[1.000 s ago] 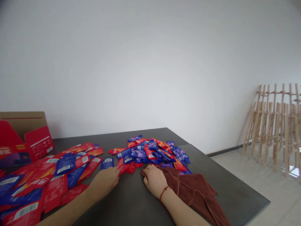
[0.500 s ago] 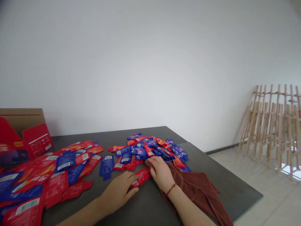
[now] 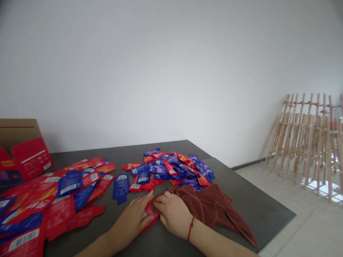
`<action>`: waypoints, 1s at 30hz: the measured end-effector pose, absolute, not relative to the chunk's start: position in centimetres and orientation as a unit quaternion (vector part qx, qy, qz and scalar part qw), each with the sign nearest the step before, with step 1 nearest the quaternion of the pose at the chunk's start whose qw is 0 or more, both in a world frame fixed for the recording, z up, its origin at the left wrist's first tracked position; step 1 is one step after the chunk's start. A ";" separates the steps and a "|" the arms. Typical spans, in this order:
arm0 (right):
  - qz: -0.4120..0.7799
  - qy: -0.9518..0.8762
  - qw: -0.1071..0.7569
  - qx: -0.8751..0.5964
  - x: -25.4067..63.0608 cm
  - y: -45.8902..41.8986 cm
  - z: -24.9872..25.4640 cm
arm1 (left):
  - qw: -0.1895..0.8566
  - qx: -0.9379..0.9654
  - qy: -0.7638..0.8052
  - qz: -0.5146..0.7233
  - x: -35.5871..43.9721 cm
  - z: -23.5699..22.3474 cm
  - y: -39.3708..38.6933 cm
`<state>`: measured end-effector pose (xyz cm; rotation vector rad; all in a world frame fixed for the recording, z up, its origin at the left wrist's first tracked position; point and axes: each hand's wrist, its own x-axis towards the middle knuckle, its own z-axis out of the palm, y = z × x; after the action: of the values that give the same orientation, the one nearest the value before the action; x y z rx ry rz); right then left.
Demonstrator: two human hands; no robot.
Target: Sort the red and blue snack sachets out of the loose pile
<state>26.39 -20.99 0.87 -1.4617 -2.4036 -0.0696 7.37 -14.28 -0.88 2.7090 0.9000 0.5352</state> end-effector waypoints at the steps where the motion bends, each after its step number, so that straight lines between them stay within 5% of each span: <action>1: -0.032 -0.827 0.161 -0.537 26.8 -21.0 0.8 | 0.116 0.929 0.310 0.166 7.4 -0.7 -14.3; 23: -0.132 -0.798 0.075 -0.584 25.7 -19.9 1.0 | 0.105 0.946 0.266 0.155 6.1 0.4 -12.2; 30: -0.093 -0.853 0.139 -0.495 23.2 -19.5 0.3 | 0.166 0.948 0.246 0.111 5.3 -0.6 -11.2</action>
<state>23.24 -19.46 0.29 -1.4294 -2.4653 -0.2686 5.29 -11.17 -0.58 2.7015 0.7021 0.3149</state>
